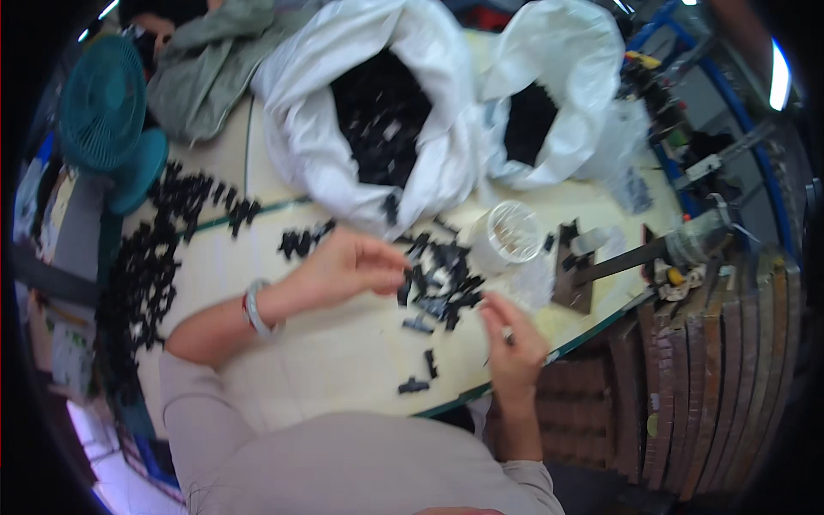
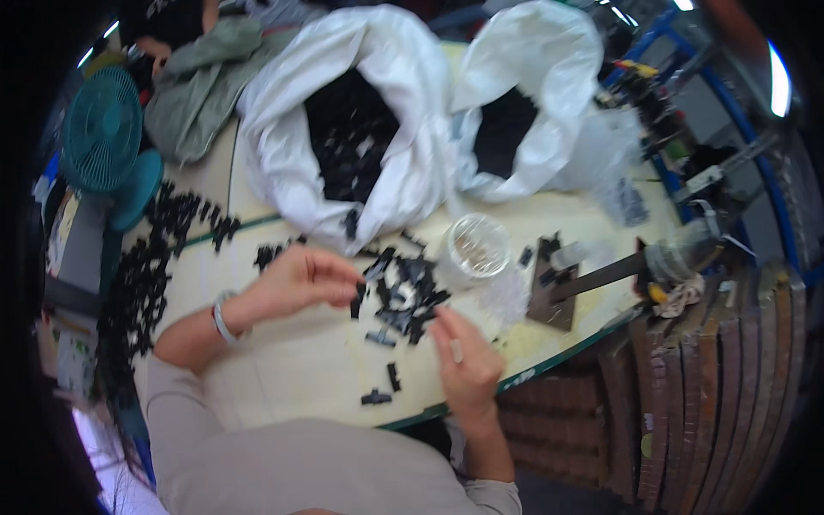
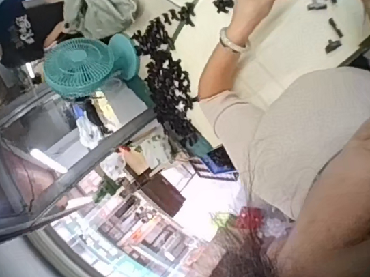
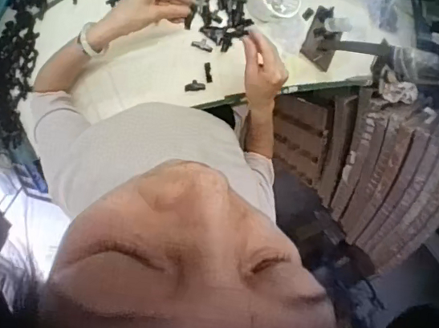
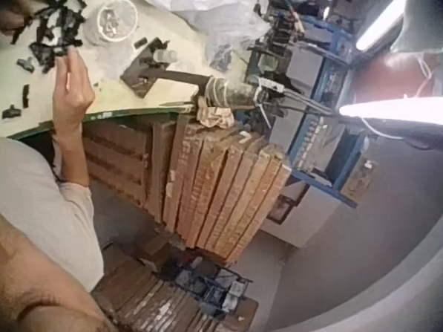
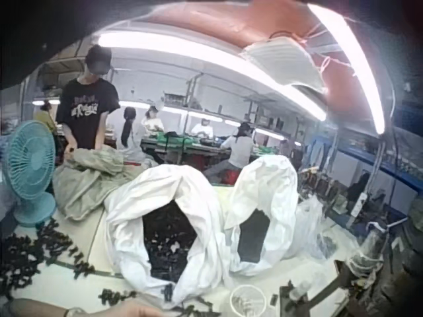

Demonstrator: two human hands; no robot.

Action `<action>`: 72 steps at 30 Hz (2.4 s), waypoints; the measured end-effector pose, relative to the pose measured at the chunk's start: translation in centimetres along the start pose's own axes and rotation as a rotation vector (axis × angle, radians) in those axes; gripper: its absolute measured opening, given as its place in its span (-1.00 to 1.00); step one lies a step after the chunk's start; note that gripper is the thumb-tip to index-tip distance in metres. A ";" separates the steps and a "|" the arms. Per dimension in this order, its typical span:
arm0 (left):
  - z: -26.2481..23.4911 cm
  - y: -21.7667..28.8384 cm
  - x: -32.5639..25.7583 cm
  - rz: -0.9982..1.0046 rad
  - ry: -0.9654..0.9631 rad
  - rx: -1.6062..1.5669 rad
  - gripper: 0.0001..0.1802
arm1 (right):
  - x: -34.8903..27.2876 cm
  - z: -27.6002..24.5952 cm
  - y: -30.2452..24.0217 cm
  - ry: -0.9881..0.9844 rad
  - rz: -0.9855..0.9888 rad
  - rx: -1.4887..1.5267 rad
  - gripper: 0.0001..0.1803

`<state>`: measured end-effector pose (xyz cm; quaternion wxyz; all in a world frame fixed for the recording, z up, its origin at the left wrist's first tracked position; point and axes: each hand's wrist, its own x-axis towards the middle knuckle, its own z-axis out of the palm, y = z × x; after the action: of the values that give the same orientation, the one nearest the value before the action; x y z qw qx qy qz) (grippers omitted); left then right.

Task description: Assembling small black plastic components at a workbench in a manufacturing environment.

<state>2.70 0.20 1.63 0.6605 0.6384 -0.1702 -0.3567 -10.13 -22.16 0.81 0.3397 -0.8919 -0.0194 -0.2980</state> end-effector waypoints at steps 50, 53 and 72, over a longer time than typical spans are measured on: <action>-19.8 -5.3 -1.5 0.549 0.817 1.819 -0.75 | -3.9 -2.0 1.6 -0.186 0.186 0.072 -0.88; -20.7 -4.6 -1.2 0.439 0.870 1.770 -0.73 | -3.6 -1.8 1.6 -0.153 0.158 0.069 -0.88; 6.1 -2.6 -3.6 0.955 -0.346 1.100 -0.57 | -5.7 -5.3 3.2 -0.121 0.445 -0.110 -0.73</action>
<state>-4.56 -1.58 0.73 0.2928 0.6682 -0.6839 0.0103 -16.76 -26.97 -1.04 0.3463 -0.9075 0.1737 -0.1623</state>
